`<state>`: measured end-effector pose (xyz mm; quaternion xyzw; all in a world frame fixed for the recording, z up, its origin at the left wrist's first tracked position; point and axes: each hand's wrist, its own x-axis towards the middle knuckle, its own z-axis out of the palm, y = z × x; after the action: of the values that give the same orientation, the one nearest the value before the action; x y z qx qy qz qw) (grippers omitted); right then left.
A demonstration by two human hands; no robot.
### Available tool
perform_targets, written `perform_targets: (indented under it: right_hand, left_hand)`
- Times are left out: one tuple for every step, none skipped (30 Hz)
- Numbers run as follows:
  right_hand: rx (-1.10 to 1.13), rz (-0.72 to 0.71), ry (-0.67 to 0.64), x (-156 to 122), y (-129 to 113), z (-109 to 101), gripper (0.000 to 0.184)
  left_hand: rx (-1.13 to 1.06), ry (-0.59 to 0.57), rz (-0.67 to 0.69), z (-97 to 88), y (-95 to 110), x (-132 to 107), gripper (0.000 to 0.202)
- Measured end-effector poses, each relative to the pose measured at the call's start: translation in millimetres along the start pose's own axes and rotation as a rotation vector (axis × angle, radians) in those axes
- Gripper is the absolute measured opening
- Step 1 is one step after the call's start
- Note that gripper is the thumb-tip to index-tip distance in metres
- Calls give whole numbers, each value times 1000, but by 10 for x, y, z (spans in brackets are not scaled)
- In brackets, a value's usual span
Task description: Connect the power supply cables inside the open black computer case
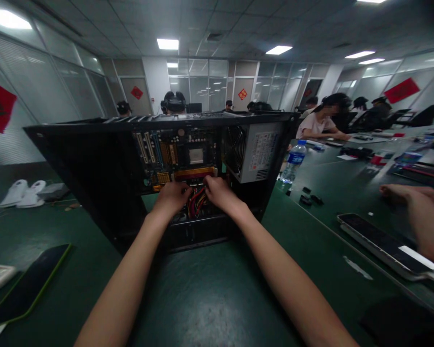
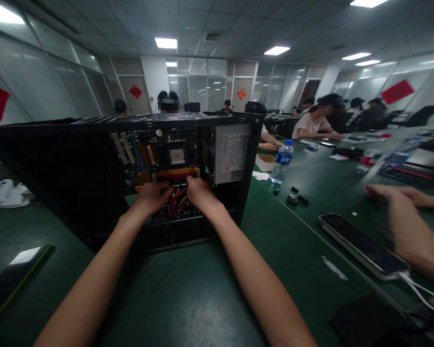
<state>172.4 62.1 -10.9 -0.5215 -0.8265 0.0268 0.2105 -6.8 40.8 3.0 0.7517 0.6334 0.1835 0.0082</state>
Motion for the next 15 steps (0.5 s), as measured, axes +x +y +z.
perform_targets:
  right_hand:
    - [6,24,7,11,4,4,23]
    - [9,40,11,23,8,7,22]
    - [9,50,13,34,10,11,22]
    - [7,57,14,43,13,14,22]
    - [3,62,15,51,15,17,23]
    - [-3,66,16,57,18,20,23]
    - [-10,69,18,62,20,22,24]
    - [-17,73,20,66,21,25,24]
    - [-23,75,21,68,22,26,25]
    - [-30,75,19,70,22,28,25]
    - [-37,74,16,71,21,28,26]
    - [-44,73,11,71,19,28,26]
    - [-54,75,5,70,16,26,27]
    - [-66,77,-4,67,11,22,28]
    - [-78,80,-17,64,5,16,29]
  left_hand:
    - [4,-4,-4,-1,11,-1,31]
    - [16,-7,-13,-4,25,-2,31]
    - [34,-10,-23,-8,42,-1,32]
    - [54,-14,-34,-15,61,2,32]
    - [76,-20,-44,-22,83,8,32]
    - [98,-27,-54,-30,104,18,33]
    - [119,-36,-65,-38,125,30,33]
    - [138,-43,-76,-46,145,44,33]
    - [153,-49,-89,-52,162,57,34]
    - [163,-58,-104,-58,177,70,34]
    - [169,-70,-120,-62,188,80,35]
    - [171,-81,-132,-65,196,87,36]
    - [173,-90,-140,-67,200,90,37]
    - [175,-96,-142,-68,203,90,38]
    - [177,-102,-139,-68,204,87,38]
